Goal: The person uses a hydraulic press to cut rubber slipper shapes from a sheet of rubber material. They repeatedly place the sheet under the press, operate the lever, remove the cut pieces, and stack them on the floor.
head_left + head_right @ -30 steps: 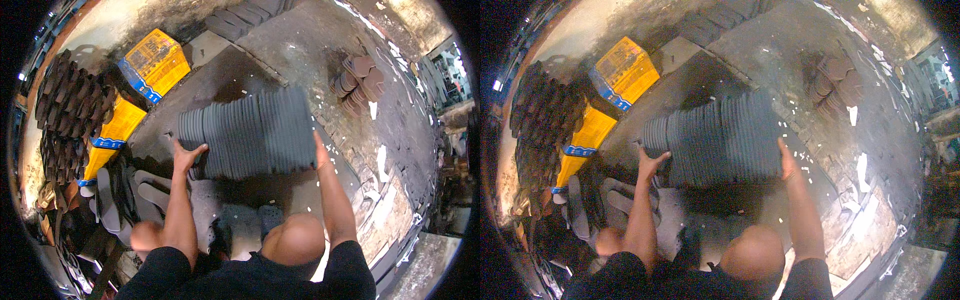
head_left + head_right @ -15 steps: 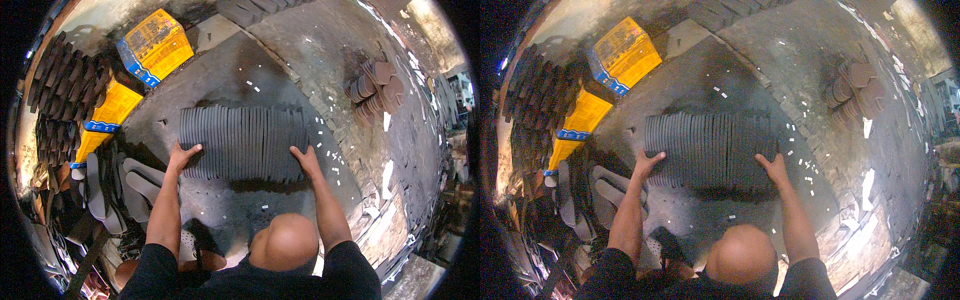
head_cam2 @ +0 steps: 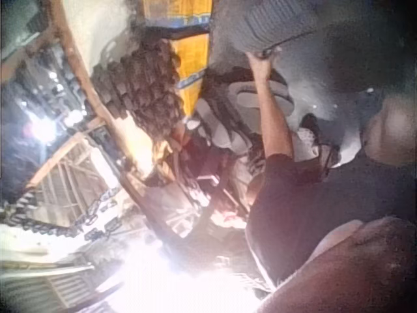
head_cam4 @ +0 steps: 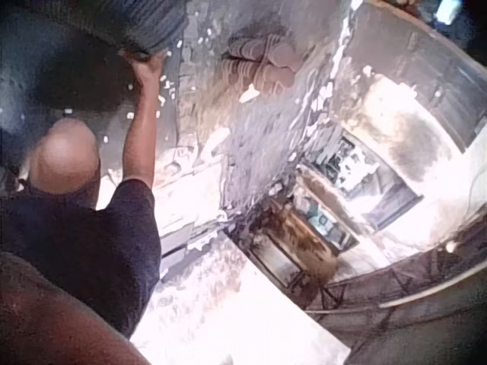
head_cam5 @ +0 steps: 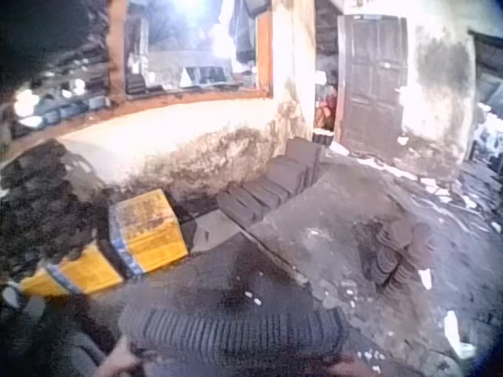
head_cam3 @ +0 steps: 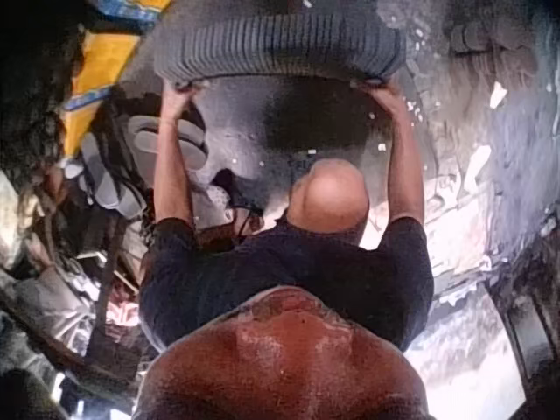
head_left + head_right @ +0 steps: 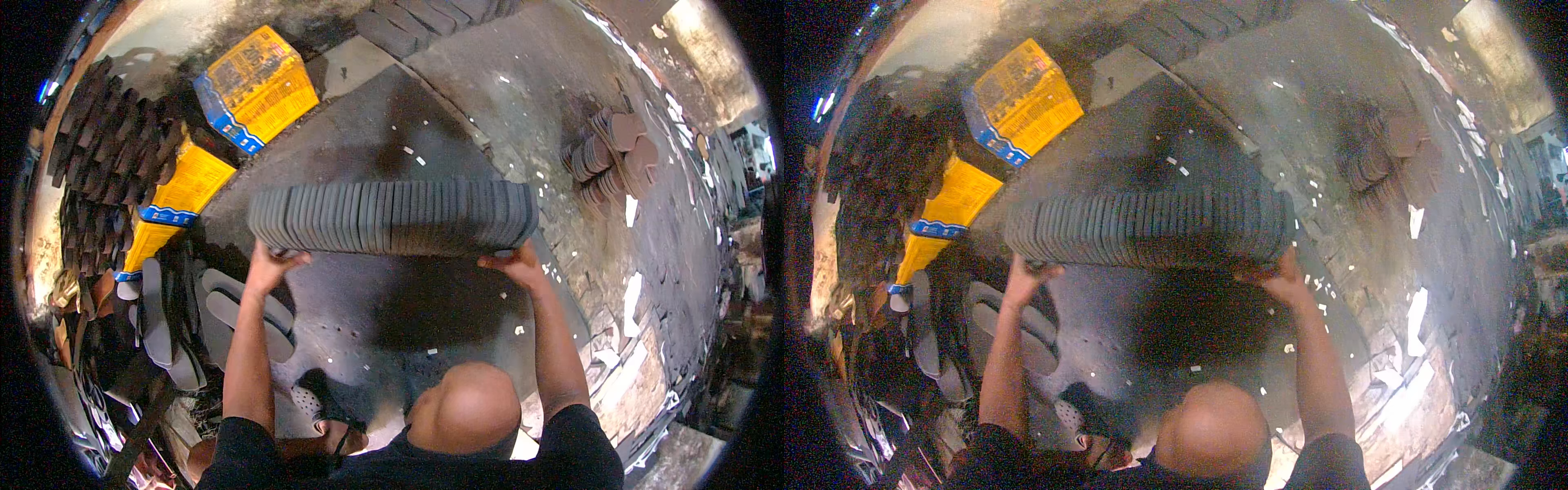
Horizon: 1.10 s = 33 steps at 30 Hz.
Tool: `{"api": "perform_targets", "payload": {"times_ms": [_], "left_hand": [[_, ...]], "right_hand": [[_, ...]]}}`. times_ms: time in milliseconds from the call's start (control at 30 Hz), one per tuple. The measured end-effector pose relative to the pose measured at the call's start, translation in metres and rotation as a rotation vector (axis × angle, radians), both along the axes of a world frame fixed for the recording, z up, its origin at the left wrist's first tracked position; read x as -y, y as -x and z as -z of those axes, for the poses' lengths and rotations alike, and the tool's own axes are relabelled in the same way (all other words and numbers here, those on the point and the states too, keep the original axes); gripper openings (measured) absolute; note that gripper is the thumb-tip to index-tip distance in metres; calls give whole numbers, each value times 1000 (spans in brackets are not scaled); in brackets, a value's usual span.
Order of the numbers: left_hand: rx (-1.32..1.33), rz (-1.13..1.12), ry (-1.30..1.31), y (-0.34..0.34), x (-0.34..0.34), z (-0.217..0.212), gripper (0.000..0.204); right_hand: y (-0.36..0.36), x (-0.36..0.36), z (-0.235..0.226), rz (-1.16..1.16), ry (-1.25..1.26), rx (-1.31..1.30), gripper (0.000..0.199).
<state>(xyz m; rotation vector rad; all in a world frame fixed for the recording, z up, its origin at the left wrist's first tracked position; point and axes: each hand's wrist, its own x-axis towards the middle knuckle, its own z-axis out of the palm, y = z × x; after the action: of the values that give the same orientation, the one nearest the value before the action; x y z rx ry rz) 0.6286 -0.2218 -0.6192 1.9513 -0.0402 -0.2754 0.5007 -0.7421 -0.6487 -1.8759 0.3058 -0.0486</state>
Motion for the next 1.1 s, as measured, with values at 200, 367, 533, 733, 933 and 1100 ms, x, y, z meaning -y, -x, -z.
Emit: {"api": "perform_targets", "payload": {"times_ms": [200,367,533,733,933,1100], "left_hand": [[86,-57,92,9,-1,-11,93],[1,-41,34,17,4,-15,81],[-16,-19,1,15,-1,-24,72],[-25,10,-99,14,-11,8,72],[-15,-75,31,16,-5,-20,59],[98,18,-372,5,-13,4,76]], "right_hand": [[-13,-14,-38,27,80,39,75],[-8,-11,-24,-39,251,-46,86],[-13,-16,-51,-28,183,-27,81],[-18,-20,-40,-249,193,27,65],[-9,-8,-30,-233,264,-90,60],[-24,-21,-31,-118,279,167,64]]}}
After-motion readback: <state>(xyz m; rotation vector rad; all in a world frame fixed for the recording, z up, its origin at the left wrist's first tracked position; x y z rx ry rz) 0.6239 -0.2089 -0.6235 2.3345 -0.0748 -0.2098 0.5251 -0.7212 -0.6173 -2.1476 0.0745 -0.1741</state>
